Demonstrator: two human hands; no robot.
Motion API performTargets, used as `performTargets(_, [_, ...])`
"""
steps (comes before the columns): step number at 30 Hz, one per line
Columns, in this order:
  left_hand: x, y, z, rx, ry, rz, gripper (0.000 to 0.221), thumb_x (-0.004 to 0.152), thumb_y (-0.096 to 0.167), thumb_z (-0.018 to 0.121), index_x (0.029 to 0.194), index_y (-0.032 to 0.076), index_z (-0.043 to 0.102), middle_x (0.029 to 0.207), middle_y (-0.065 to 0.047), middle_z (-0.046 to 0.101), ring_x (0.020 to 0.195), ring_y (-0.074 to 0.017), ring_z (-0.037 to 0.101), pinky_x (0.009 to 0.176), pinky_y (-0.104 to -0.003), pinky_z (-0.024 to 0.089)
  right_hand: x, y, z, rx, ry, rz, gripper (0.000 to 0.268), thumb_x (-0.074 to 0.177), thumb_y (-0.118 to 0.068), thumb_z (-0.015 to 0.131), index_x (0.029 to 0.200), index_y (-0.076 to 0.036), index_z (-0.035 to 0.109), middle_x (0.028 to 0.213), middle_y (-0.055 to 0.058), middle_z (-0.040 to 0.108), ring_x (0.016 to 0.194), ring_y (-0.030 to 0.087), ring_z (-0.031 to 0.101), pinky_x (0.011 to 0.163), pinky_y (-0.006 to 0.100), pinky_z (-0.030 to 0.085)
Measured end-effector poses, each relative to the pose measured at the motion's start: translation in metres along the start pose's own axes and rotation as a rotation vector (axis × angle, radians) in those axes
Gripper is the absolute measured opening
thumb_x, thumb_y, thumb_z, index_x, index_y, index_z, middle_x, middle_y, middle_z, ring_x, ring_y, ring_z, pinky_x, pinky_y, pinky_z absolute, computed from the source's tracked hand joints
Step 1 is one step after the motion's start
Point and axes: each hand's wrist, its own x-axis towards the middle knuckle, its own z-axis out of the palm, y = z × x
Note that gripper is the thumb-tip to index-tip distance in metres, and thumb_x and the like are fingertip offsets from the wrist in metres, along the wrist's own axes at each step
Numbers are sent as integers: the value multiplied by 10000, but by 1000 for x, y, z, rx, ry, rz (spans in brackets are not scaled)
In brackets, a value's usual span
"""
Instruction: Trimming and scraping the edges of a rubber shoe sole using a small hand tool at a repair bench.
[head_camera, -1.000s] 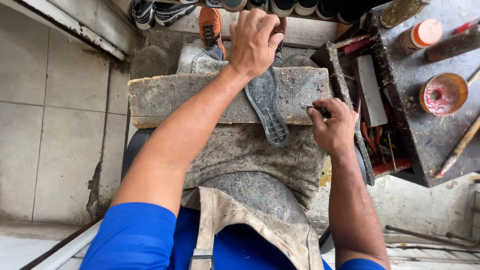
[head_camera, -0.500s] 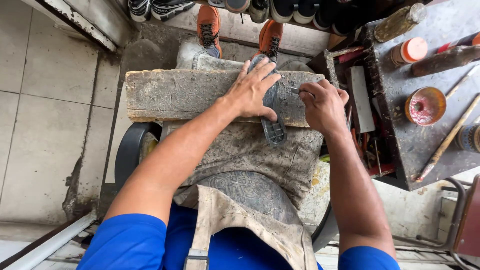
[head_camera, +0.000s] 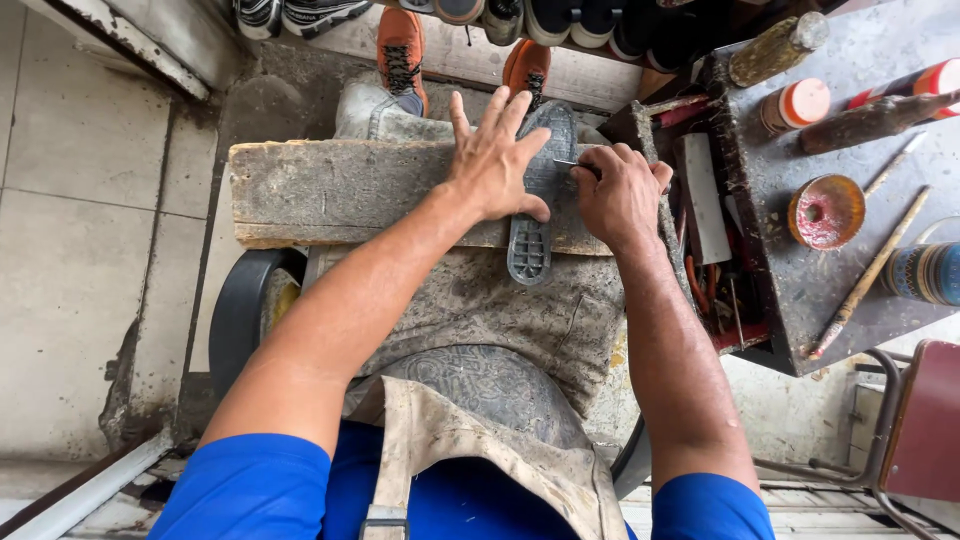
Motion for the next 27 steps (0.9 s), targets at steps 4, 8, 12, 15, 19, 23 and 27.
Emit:
performTargets(4, [-23,10,-6,47,75,57,859,689,818,759,1282,206,646,1620,-197,319,1499,-419,274,1089,-885,67,0,-2,-3,15,20,3,124,986,-330,652,1047,-275,745,949,-17,639,870,248,622,861,475,264])
performTargets(8, [-40,22,-28,144,-261,-39,1194,711,978,459,1621,238,238,1716,-71,47,1558,-428,60,1089,-876,-6,0,-6,-2,-19,23,60,99,961,-361,728,1017,-285,759,950,-22,630,866,221,618,876,470,260])
performTargets(12, [-44,25,-33,128,-323,-69,1239,688,992,441,1650,264,156,1724,-25,-44,1569,-423,-24,1092,-869,-31,-9,-12,-6,-34,-27,-68,115,837,-366,784,858,-258,749,936,-49,668,882,246,654,872,518,275])
performTargets(15, [-44,23,-33,110,-293,-64,1261,664,994,466,1650,266,169,1726,-19,-21,1568,-414,-21,1085,-872,-34,0,-10,-9,-34,-2,-71,145,882,-366,797,942,-234,804,938,-34,703,837,196,644,855,468,266])
performTargets(19, [-46,23,-35,100,-308,-61,1304,638,1010,477,1655,259,160,1723,-11,-50,1567,-422,-31,1094,-863,-37,-10,-18,-17,-40,-29,-144,92,915,-311,745,873,-240,786,842,-46,639,776,152,563,864,434,279])
performTargets(23, [-47,26,-36,118,-349,-66,1304,649,1012,462,1661,268,111,1723,-22,-85,1575,-410,-43,1096,-858,-48,-8,-11,-11,-74,-39,-174,118,916,-373,770,885,-260,781,860,-54,676,778,164,605,895,442,280])
performTargets(27, [-45,24,-34,116,-353,-70,1310,647,1012,463,1662,269,99,1723,-23,-84,1576,-419,-33,1096,-861,-44,-16,-28,-25,-36,-101,-211,111,955,-301,740,863,-271,794,834,-66,671,793,156,563,941,428,275])
